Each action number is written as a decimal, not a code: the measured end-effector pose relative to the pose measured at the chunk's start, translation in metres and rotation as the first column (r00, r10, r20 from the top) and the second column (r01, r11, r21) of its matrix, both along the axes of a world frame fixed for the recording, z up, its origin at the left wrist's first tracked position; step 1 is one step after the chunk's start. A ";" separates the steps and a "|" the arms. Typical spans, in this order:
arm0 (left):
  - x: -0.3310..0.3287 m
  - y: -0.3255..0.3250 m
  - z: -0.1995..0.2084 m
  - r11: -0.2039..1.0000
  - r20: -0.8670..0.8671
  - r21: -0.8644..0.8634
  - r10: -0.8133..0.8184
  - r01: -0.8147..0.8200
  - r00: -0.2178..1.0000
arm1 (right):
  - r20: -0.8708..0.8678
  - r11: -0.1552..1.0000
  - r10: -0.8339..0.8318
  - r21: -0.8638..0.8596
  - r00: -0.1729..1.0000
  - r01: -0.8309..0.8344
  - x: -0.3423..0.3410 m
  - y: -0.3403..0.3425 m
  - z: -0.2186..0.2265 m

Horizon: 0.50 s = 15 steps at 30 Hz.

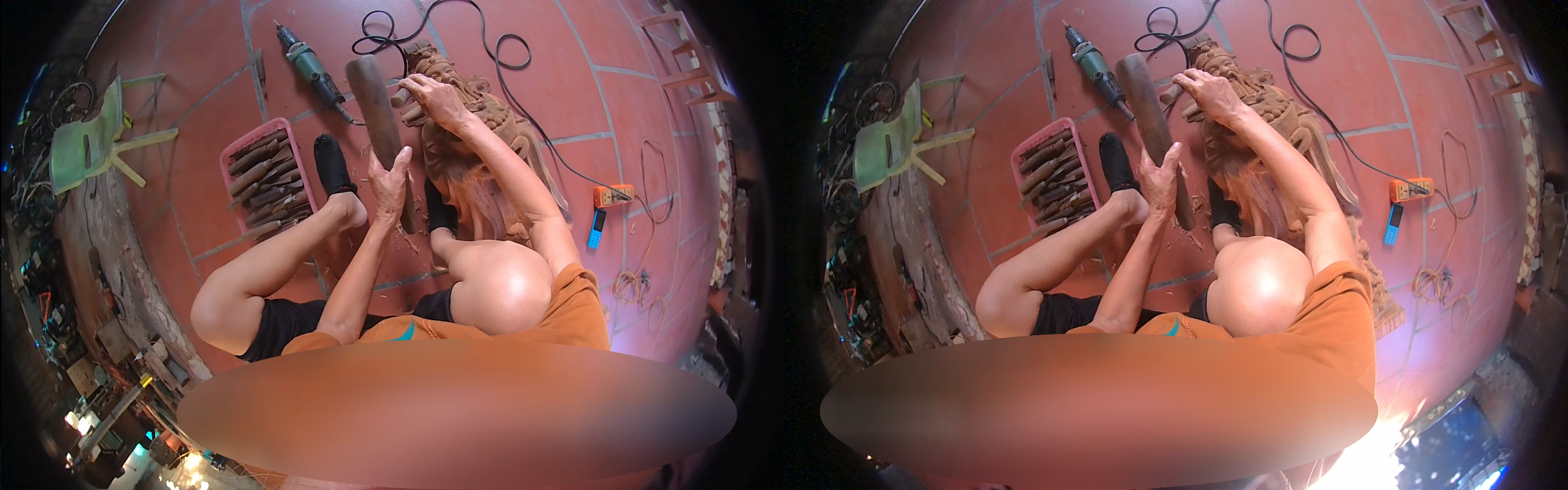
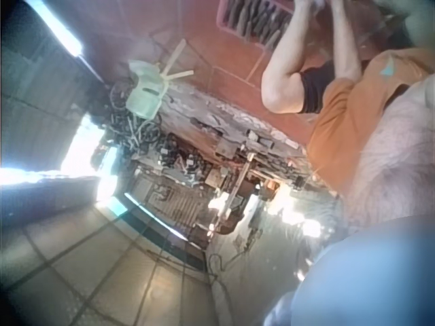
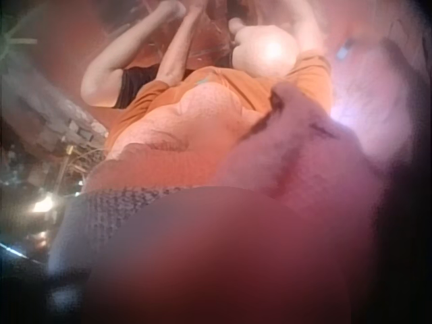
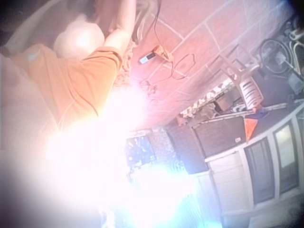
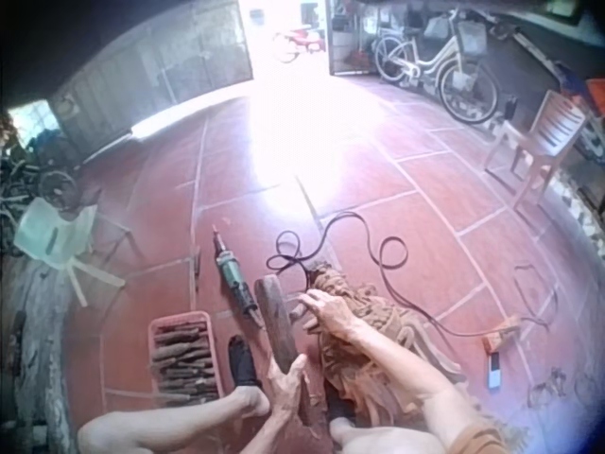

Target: The person sits on the floor and carves a wooden sculpture using a chisel and mallet. They repeatedly strike the chisel to shape the wood, occasionally pausing to adjust the piece or clear shavings.

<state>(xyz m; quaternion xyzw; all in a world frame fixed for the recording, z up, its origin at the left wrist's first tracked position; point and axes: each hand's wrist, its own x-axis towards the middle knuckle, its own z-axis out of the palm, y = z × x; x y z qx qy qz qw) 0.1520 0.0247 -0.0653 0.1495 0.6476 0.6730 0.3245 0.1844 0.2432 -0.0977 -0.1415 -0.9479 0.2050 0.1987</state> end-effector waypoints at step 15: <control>-0.016 0.003 -0.004 1.000 0.031 -0.001 0.027 -0.027 0.999 | -0.377 0.748 -0.314 -0.663 0.871 -0.017 0.021 0.079 0.002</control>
